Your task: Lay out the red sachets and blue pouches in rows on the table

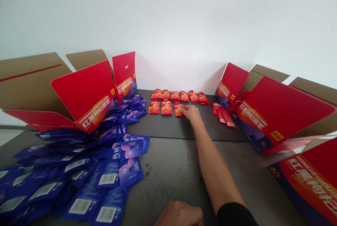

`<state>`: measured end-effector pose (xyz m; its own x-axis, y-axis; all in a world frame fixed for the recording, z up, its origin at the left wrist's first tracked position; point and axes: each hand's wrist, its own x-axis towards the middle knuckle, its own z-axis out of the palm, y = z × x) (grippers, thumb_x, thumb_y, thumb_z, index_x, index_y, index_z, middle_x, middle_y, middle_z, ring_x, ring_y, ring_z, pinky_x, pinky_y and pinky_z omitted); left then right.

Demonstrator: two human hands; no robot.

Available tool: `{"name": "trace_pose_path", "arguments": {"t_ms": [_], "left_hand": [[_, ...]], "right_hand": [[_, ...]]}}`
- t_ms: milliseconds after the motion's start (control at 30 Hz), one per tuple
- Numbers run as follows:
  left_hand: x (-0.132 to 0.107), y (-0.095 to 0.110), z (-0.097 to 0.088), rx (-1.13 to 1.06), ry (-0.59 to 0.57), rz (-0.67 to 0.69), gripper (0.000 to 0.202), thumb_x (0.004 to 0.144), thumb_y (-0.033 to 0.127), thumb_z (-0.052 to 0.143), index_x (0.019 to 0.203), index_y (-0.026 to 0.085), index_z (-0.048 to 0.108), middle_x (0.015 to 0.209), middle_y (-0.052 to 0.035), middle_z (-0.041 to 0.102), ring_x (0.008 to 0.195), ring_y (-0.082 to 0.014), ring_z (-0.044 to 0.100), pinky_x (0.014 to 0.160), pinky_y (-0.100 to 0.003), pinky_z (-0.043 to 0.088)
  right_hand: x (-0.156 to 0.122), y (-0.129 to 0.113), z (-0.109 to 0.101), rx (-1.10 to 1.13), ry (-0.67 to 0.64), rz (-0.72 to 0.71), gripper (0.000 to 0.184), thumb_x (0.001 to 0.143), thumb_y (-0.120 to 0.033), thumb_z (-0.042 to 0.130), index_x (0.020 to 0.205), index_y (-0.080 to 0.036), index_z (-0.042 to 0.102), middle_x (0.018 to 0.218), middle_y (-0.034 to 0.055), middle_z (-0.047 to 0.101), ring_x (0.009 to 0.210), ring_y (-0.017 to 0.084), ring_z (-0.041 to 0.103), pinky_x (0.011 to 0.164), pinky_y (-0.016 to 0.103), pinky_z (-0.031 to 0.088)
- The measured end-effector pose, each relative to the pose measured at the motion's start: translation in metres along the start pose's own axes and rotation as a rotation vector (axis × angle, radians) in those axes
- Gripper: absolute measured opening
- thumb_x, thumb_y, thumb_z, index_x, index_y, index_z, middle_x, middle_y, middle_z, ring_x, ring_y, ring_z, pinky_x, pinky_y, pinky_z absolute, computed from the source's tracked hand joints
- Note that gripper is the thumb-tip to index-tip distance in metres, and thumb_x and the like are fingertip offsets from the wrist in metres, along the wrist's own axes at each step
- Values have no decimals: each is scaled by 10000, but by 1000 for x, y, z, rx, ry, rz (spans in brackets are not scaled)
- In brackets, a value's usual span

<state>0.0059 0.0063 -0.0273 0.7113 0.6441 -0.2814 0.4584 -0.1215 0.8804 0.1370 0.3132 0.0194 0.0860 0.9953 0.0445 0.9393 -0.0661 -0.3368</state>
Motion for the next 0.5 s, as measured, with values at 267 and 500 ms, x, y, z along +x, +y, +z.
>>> {"name": "trace_pose_path", "arguments": {"t_ms": [267, 500], "left_hand": [[-2, -4, -1, -31, 17, 42, 190, 778, 233, 727, 682, 164, 579, 676, 21, 565, 627, -100, 441, 576, -222, 276], [-8, 10, -6, -48, 36, -32, 144, 738, 156, 652, 681, 163, 520, 659, 34, 518, 624, -93, 480, 568, -223, 283]], "right_hand": [[0, 0, 7, 48, 25, -12, 319, 940, -358, 642, 1189, -255, 812, 1205, 51, 801, 1153, 227, 729, 937, 255, 527], [-2, 10, -8, 86, 102, -8, 354, 960, -489, 624, 1162, -280, 827, 1112, 29, 825, 1055, 214, 760, 860, 235, 535]]}}
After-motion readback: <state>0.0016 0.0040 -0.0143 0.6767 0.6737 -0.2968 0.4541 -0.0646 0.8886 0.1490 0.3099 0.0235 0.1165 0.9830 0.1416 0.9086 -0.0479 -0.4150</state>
